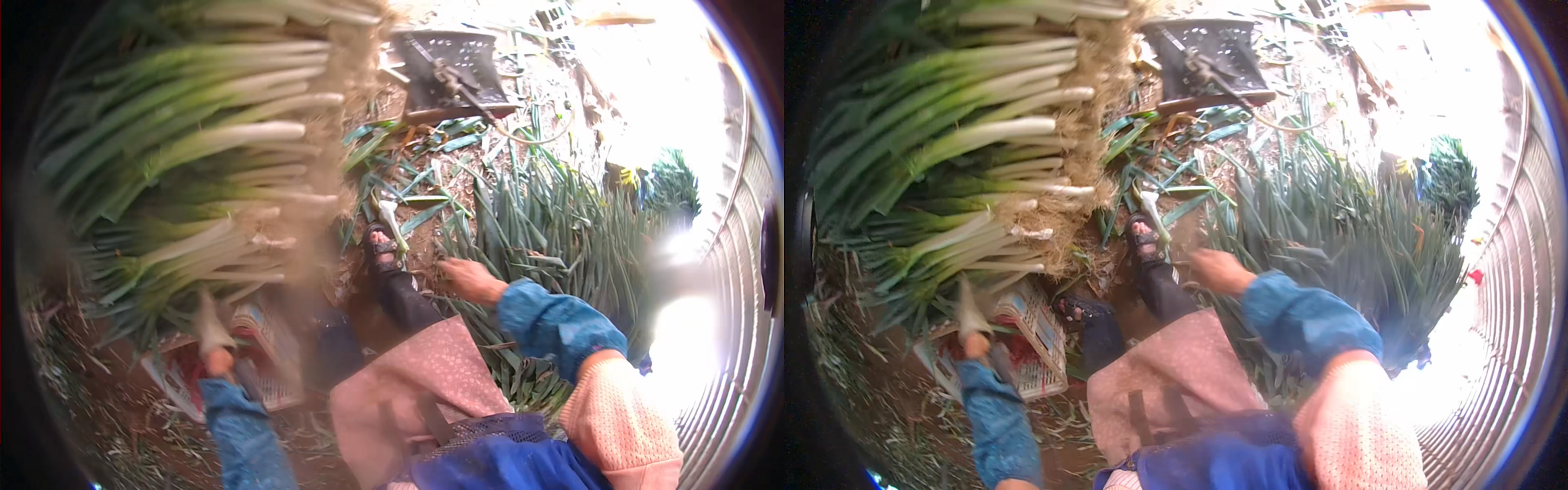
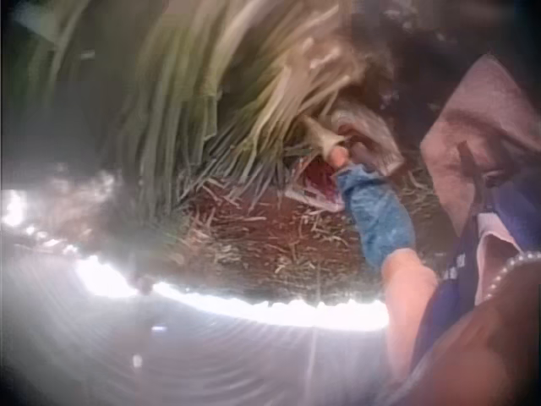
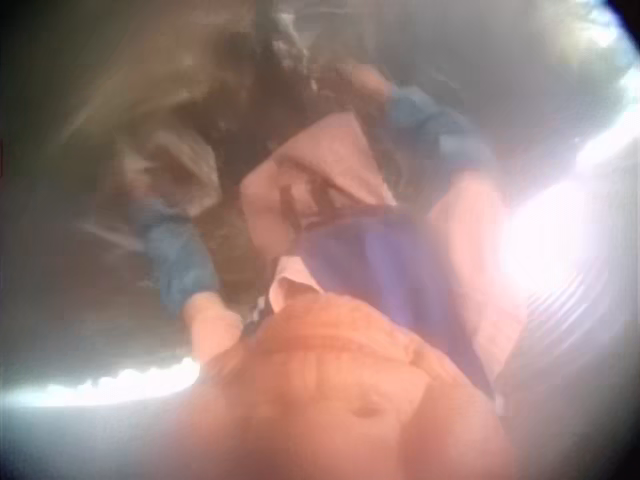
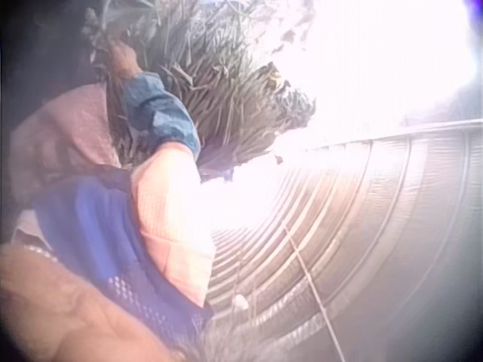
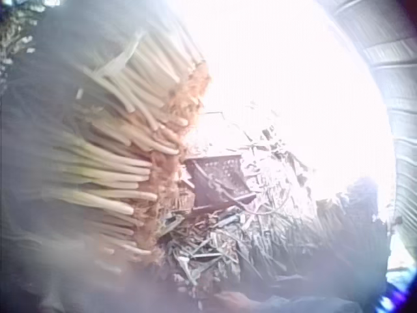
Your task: Sorting and trimming a large pile of green onions or leeks in an agricultural setting.
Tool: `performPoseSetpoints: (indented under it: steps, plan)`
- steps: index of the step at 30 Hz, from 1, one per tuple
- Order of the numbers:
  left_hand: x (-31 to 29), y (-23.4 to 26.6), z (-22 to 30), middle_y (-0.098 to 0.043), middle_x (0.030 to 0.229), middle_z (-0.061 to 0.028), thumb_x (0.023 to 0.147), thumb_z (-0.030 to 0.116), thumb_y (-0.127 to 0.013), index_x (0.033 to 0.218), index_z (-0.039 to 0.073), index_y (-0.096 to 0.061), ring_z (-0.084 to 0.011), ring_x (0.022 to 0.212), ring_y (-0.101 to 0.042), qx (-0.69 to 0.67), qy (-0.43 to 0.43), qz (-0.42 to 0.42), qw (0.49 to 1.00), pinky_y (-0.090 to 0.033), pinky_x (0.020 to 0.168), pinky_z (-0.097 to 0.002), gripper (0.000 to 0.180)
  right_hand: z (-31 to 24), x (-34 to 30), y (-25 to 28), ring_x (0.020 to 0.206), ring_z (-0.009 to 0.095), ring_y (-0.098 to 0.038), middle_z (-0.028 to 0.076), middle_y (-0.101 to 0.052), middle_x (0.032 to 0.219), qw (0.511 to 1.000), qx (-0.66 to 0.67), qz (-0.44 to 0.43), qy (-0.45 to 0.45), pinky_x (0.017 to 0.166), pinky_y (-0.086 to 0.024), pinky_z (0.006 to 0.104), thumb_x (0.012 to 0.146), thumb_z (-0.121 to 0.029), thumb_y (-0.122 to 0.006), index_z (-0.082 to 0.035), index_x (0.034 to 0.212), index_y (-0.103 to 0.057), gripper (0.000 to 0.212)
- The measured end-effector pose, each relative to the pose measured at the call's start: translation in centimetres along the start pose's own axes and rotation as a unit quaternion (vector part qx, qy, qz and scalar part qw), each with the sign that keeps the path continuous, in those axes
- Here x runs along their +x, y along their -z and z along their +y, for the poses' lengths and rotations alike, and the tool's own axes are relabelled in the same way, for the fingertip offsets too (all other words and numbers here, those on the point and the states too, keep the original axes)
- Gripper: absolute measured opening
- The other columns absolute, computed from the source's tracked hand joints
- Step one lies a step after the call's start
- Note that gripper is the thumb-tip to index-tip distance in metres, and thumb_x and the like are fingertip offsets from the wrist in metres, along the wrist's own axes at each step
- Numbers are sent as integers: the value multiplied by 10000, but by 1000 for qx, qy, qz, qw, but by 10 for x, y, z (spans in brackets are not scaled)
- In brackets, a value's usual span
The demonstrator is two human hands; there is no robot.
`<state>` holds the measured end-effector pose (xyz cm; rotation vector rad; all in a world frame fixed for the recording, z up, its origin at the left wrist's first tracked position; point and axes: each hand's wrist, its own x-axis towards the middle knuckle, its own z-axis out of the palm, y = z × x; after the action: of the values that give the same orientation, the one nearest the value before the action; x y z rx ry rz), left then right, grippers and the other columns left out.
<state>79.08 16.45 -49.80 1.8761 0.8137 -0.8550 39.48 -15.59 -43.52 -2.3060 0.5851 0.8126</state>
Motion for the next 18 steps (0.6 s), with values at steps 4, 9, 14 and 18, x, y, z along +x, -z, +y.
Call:
performPoseSetpoints:
  steps: [4,9,14,18]
  plan:
    - [-120,20,-45,-530,560,-49,782,285,-568,666,31,-573,-147,415,-468,205,104,-144,962,-356,376,-286,279,51,-87,43,792,349,-568,180,-555,835,992,-42,-34,-114,676,-458,447,732,-188,-572,-21,833,-531,199]
    - [-235,64,-99,-629,678,-109,817,496,-500,805,32,-649,-160,441,-482,397,174,-155,888,-386,421,-303,488,131,3,77,855,336,-536,170,-526,915,967,-162,191,-45,744,-444,424,723,-220,-599,-31,1067,-479,410]
    - [-285,184,-202,-626,663,-101,771,430,-595,813,-33,-640,-201,559,-582,489,95,-97,862,-448,529,-350,466,161,155,161,925,338,-532,177,-527,1008,928,-193,274,-159,773,-440,418,727,-270,-628,-20,1155,-423,536]
    - [-345,223,-259,-635,838,-128,760,419,-610,909,-11,-636,-203,721,-589,472,293,74,828,-454,613,-345,455,158,215,181,956,347,-534,182,-544,1016,949,-127,214,-191,787,-437,438,754,-199,-564,-54,1021,-475,316]
